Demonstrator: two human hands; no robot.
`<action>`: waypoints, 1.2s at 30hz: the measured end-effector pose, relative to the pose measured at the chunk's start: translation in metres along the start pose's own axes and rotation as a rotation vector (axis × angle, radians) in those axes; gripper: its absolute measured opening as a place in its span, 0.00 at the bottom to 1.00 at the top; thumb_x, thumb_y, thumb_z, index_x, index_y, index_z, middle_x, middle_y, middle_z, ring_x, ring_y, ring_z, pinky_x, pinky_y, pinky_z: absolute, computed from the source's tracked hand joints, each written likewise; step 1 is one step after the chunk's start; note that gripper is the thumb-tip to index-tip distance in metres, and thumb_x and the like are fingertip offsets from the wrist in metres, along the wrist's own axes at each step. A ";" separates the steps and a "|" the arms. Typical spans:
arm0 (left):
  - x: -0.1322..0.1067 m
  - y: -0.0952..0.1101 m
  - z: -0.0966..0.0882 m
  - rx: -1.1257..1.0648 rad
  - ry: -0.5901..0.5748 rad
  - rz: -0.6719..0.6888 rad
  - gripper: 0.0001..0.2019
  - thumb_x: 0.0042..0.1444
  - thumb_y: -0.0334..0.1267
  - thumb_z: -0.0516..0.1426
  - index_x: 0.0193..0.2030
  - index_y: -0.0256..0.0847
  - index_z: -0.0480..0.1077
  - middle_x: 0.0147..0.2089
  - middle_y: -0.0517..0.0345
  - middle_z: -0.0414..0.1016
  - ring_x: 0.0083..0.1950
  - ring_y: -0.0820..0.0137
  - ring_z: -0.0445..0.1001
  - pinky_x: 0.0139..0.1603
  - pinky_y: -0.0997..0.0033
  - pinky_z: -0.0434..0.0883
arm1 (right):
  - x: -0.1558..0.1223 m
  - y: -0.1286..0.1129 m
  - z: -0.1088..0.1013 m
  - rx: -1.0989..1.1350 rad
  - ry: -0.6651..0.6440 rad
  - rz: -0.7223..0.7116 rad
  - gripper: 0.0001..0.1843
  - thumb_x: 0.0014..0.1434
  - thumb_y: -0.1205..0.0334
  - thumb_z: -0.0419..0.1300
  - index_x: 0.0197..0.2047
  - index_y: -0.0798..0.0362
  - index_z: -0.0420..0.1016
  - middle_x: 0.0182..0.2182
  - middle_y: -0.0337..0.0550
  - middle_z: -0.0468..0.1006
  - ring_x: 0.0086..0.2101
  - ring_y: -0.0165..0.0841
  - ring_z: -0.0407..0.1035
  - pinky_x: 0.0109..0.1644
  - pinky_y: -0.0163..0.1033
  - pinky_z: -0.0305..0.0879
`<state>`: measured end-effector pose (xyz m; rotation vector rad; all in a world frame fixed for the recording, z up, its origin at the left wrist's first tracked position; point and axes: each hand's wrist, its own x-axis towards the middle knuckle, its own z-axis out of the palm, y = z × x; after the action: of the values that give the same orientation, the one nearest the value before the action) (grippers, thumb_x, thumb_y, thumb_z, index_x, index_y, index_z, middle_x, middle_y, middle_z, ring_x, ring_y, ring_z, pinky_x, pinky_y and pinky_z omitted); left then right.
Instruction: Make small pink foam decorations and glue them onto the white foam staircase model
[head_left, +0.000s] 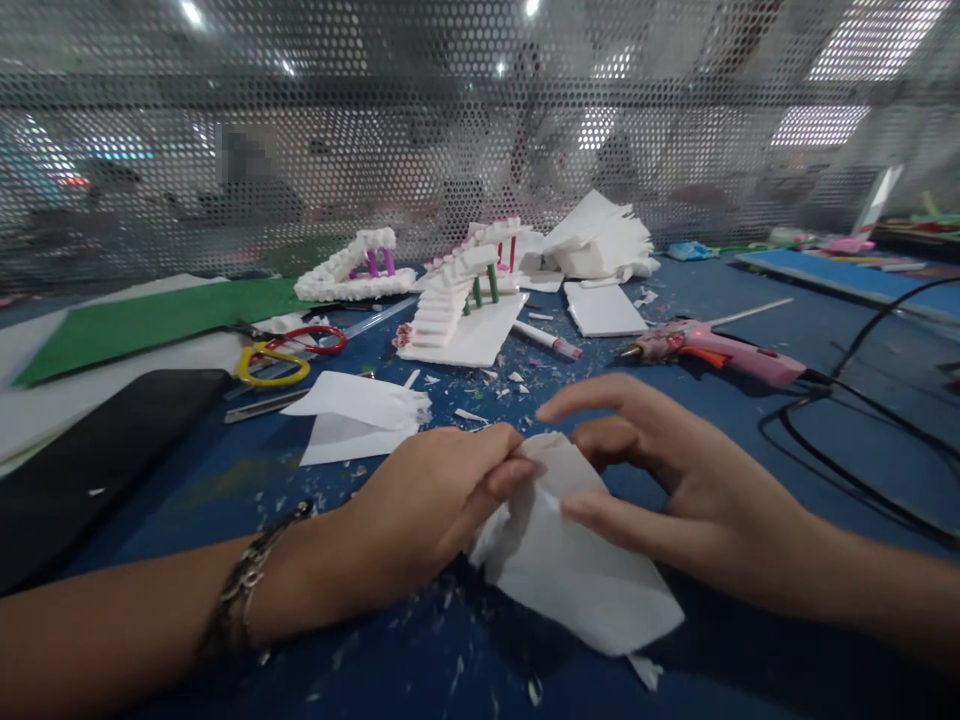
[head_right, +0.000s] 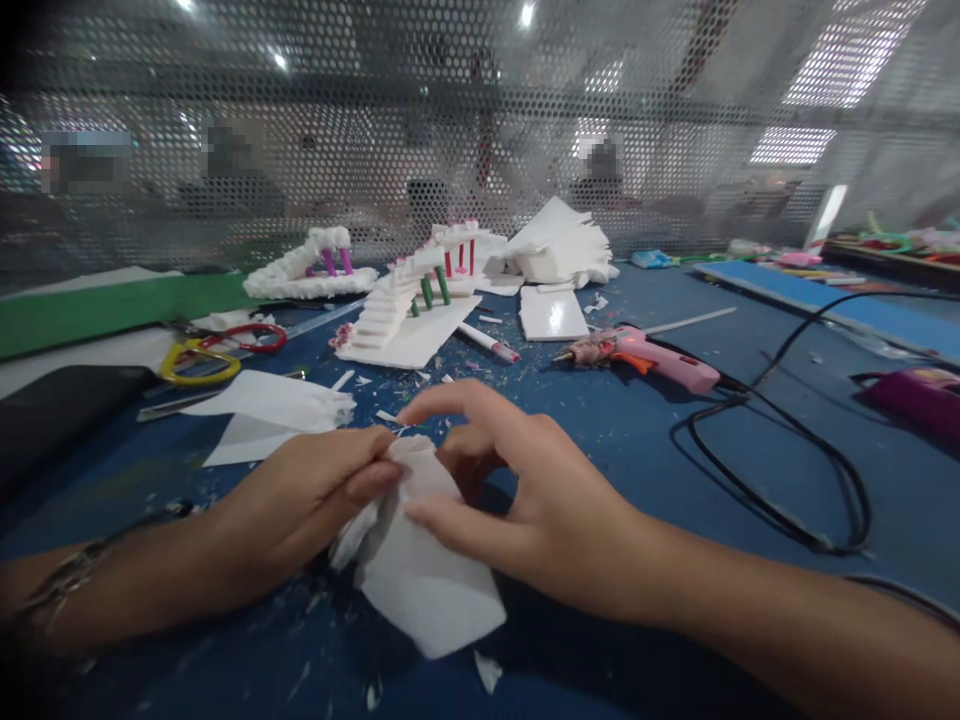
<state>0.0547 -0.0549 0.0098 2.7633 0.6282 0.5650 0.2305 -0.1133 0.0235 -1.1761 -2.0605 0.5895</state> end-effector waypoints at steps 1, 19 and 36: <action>-0.001 0.000 0.000 -0.048 -0.014 -0.005 0.14 0.59 0.37 0.39 0.25 0.39 0.57 0.21 0.64 0.61 0.21 0.75 0.60 0.20 0.78 0.54 | 0.000 0.000 0.000 -0.040 -0.008 -0.020 0.15 0.52 0.65 0.55 0.44 0.51 0.60 0.30 0.37 0.74 0.30 0.26 0.69 0.29 0.28 0.64; 0.001 -0.009 0.002 -0.817 -0.186 -0.227 0.15 0.57 0.44 0.44 0.27 0.36 0.63 0.25 0.63 0.58 0.25 0.77 0.56 0.23 0.81 0.57 | 0.000 -0.004 -0.004 -0.243 0.062 -0.141 0.03 0.52 0.68 0.56 0.32 0.56 0.70 0.27 0.34 0.76 0.26 0.18 0.70 0.28 0.18 0.60; 0.001 -0.005 0.001 -0.469 -0.192 -0.059 0.16 0.59 0.40 0.39 0.29 0.37 0.61 0.27 0.61 0.62 0.28 0.75 0.61 0.28 0.78 0.59 | 0.004 -0.002 0.002 -0.041 0.080 0.094 0.03 0.52 0.65 0.55 0.27 0.53 0.67 0.25 0.35 0.73 0.26 0.23 0.65 0.28 0.25 0.61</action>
<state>0.0543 -0.0506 0.0079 2.3143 0.4608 0.3692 0.2266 -0.1114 0.0251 -1.3049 -1.9668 0.5382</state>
